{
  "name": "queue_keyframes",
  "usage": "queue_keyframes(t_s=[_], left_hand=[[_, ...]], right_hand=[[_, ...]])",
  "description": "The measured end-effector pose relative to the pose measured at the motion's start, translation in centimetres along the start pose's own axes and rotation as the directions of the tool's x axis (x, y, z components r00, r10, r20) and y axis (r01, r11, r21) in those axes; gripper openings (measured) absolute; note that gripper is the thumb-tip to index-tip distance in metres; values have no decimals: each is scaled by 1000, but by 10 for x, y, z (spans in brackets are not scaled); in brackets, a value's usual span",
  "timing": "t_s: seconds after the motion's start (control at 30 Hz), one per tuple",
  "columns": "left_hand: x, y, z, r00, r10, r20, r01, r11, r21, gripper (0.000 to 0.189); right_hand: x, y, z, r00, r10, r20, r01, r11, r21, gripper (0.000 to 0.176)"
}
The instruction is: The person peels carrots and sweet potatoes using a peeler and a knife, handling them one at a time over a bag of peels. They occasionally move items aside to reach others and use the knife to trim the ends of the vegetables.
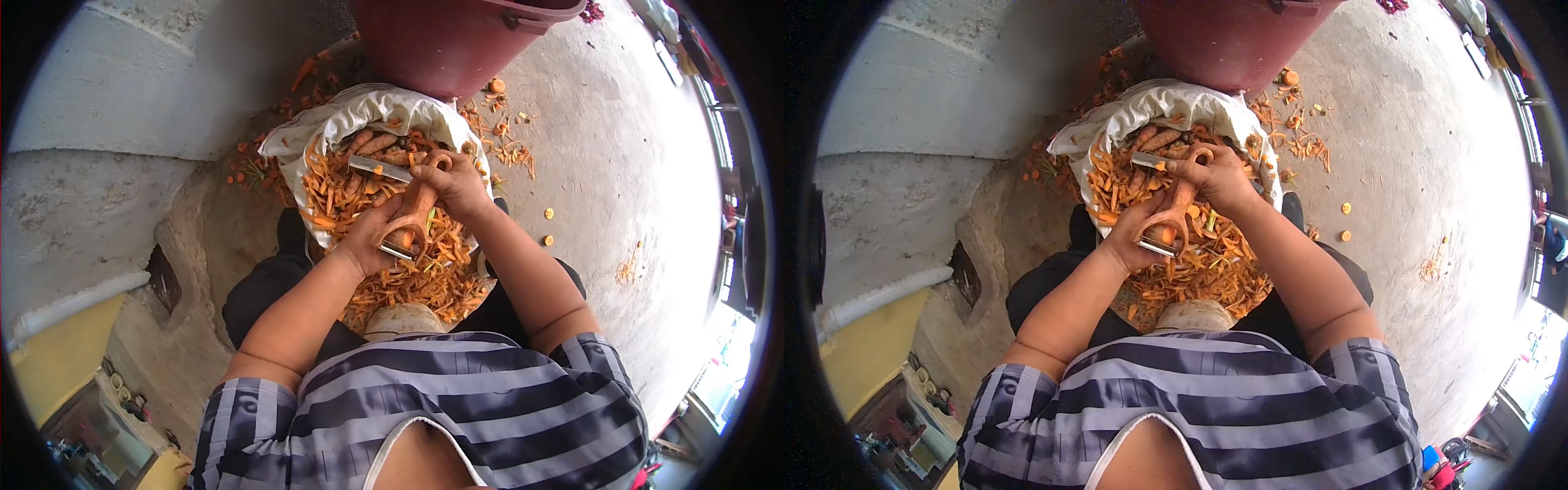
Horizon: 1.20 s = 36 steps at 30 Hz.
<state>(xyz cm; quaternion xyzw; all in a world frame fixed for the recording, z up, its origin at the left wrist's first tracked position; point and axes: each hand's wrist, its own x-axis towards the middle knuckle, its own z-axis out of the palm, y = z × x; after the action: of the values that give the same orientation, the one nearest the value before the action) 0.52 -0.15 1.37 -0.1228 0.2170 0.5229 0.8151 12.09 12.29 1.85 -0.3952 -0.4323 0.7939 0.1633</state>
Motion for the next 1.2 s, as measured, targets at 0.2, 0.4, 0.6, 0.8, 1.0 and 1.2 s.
queue_keyframes(t_s=[0.2,0.4,0.6,0.8,1.0,1.2], left_hand=[[3,-12,-18,989,-54,-135,71,989,127,28],[1,-2,-8,988,65,-141,-52,994,91,29],[-3,-8,6,992,11,-128,-11,1000,5,28],[1,-5,-22,997,-70,-20,69,997,-43,28],[1,-9,-10,996,33,-84,-31,999,17,27],[-1,-13,-8,973,19,-231,24,983,183,30]], right_hand=[[27,-31,-53,818,-207,-537,115,973,-199,23],[0,-33,-10,964,-90,-250,116,989,91,23],[4,-15,-8,980,-12,-197,-21,986,-166,17],[23,-27,-45,850,-207,-484,240,971,7,17],[-8,-10,7,995,-97,-17,95,994,-61,19],[27,-28,-42,764,-280,-582,194,959,-207,19]])
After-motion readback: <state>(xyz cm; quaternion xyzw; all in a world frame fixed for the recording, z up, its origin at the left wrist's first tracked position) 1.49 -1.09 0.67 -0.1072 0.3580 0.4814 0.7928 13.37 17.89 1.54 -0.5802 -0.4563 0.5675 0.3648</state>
